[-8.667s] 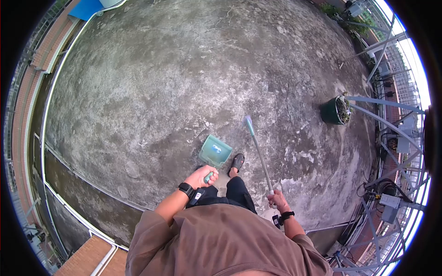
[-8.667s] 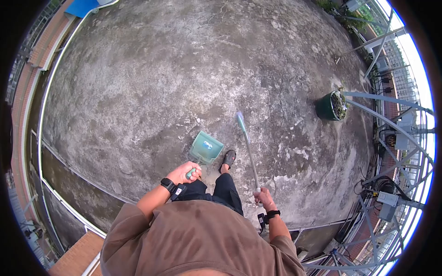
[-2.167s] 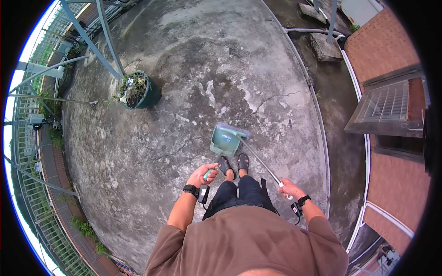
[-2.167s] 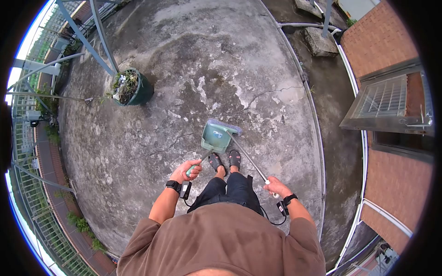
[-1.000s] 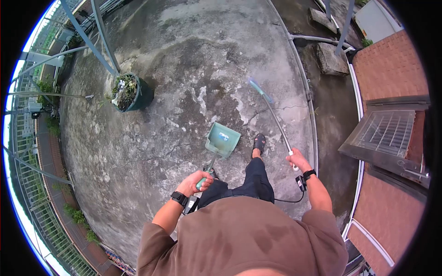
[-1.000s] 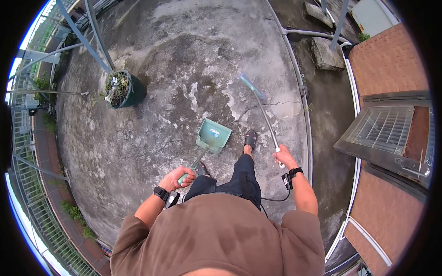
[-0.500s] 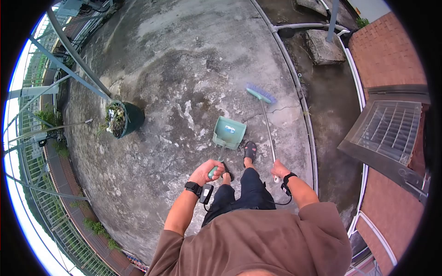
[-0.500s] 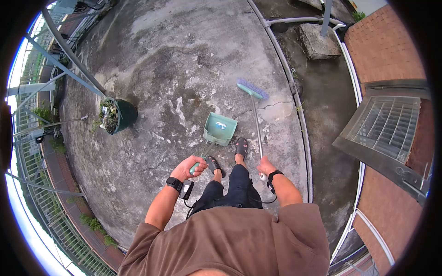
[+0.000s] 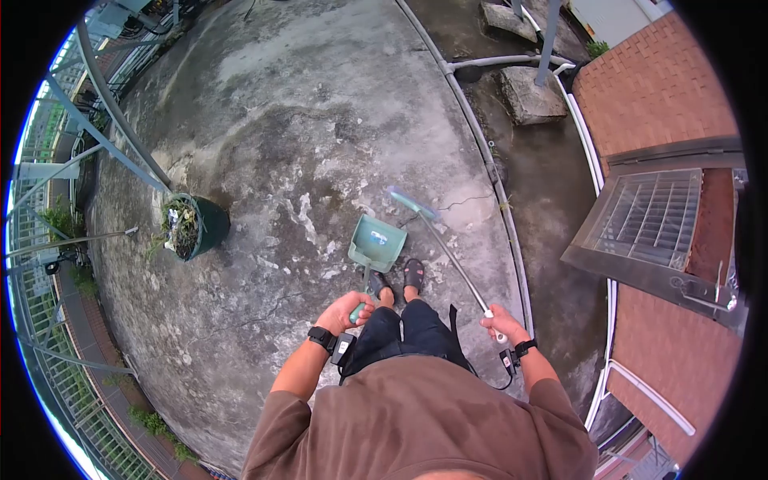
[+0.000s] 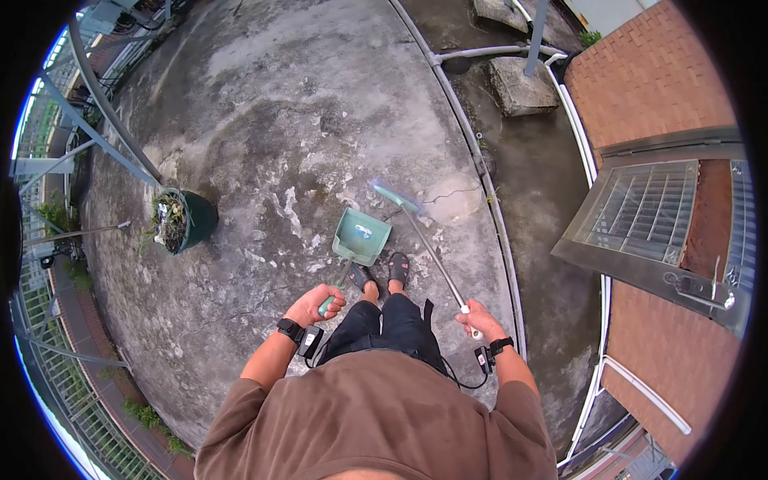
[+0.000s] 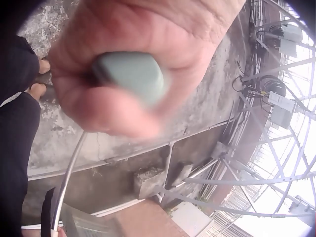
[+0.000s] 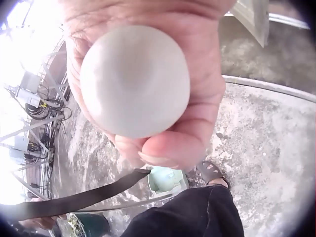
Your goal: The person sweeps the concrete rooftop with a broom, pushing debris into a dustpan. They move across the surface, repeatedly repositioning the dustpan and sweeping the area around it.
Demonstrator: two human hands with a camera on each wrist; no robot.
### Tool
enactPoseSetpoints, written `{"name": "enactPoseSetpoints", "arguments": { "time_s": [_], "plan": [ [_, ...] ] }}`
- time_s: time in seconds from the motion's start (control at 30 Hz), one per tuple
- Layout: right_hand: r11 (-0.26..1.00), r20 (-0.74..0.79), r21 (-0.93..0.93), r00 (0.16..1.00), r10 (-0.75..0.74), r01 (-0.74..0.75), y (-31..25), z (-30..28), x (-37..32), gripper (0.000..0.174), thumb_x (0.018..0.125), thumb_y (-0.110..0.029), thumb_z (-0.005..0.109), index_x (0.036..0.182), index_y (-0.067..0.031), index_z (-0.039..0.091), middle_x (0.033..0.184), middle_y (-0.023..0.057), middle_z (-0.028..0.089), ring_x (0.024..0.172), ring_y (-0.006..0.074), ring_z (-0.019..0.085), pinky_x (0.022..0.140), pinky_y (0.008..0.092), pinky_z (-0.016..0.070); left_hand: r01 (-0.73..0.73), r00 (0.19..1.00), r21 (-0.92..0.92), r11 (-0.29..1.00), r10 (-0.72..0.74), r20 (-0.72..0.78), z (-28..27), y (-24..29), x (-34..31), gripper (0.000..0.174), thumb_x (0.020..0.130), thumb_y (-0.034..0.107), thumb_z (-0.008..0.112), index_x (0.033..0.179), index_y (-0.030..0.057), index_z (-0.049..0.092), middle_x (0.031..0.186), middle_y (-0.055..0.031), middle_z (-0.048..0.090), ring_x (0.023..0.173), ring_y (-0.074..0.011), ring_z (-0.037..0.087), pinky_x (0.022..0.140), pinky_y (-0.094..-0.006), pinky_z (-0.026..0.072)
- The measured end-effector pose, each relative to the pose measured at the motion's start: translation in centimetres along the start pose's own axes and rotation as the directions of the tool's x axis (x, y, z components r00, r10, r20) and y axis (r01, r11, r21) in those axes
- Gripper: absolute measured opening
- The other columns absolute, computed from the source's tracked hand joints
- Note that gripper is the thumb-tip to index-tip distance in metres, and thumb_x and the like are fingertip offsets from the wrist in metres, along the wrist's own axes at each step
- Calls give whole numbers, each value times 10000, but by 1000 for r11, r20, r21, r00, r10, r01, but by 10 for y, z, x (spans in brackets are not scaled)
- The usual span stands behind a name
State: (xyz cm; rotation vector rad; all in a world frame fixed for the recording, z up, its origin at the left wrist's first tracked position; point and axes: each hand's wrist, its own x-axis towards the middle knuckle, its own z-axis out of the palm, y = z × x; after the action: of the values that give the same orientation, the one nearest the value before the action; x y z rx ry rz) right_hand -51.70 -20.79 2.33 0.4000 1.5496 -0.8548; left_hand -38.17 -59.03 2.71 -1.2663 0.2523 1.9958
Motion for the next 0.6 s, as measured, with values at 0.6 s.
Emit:
{"name": "enactPoseSetpoints", "arguments": {
  "time_s": [0.6],
  "plan": [
    [993, 150, -49, 982, 117, -111, 32, 101, 12, 91, 692, -51, 589, 661, -29, 506, 516, 46, 509, 421, 130, 491, 390, 268, 377, -25, 991, 232, 972, -8, 136, 20, 33, 54, 133, 733, 41, 484, 607, 53, 441, 499, 0, 421, 374, -87, 401, 295, -215, 313]
  ]
}}
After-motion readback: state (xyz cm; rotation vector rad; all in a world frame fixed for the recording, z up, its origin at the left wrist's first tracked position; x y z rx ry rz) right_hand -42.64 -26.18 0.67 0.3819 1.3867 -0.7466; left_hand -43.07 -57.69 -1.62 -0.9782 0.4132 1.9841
